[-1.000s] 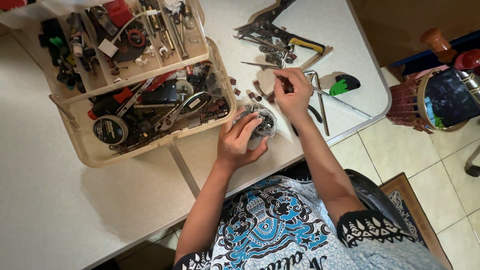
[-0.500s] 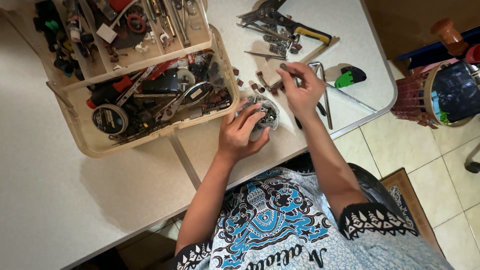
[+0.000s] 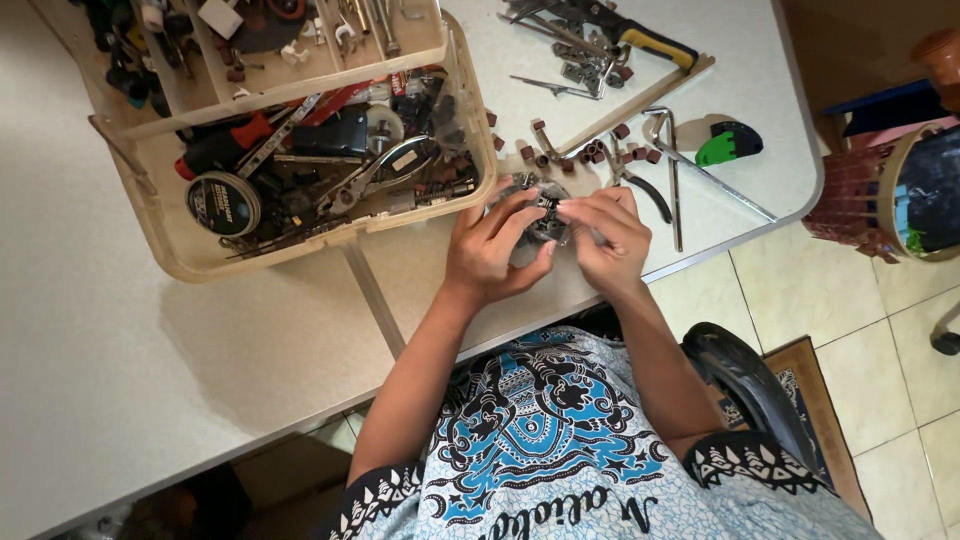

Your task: The person disassembles a small mechanical component by hand, removing small gears and fasteners, and places them onto a white table next to a toolbox and various hand tools.

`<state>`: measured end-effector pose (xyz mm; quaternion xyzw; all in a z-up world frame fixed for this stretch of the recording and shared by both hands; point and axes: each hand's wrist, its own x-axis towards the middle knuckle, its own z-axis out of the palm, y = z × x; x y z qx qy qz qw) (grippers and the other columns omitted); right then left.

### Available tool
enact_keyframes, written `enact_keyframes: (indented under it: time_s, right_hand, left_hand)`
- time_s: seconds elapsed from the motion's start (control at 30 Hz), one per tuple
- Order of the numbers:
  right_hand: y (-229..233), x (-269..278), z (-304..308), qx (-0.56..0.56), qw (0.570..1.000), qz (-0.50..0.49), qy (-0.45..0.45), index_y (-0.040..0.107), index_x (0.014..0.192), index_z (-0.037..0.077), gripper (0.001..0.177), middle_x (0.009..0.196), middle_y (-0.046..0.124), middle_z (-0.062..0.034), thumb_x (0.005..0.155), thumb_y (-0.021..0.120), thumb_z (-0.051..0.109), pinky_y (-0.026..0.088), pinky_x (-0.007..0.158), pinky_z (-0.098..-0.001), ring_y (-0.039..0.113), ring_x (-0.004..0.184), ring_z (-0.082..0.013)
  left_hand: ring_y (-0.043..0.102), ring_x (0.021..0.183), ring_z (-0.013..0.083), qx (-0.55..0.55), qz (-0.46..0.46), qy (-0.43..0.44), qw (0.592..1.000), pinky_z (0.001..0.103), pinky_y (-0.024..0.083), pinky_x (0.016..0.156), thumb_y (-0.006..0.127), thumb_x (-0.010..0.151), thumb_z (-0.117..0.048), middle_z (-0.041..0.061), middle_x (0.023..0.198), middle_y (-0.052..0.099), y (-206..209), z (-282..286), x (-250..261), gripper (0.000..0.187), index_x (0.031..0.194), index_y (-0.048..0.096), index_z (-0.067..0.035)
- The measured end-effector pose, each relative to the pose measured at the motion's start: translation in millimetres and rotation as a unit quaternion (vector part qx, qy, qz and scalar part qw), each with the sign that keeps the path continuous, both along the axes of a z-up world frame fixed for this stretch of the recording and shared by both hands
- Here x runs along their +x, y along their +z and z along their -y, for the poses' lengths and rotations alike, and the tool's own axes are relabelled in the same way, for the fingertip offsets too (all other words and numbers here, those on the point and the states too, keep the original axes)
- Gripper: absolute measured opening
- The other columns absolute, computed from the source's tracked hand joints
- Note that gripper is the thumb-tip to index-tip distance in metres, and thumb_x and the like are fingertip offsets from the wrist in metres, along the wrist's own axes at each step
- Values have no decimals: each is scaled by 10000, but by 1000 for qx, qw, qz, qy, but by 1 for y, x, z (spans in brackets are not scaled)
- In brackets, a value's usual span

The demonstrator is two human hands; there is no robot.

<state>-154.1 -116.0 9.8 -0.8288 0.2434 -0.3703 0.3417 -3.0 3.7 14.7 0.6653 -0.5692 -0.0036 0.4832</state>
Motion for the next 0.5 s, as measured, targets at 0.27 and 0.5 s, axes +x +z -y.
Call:
enact_keyframes:
  time_s: [0.27,0.5]
  right_hand:
    - [-2,-4,1,-9,999,19,-49,784,1035,65,231,1019,649,-59,870,803,-94,460,812,-302,577,960,-226]
    - [51,-103,49,-261,904,335,-46,704,1089,59,182,1019,697,-96,935,615,96,533,910,-412,644,926,-256]
  left_hand:
    - [586,1308,351,7,-5,1,1000,456,464,1126,820,811,-238,92,1268,688,0,-2,1,366,1120,705,-79]
    - [575,1340,299,1,-8,14,1000,416,466,1111,822,811,-256,72,1292,693,-4,-4,-1,355,1110,706,-104]
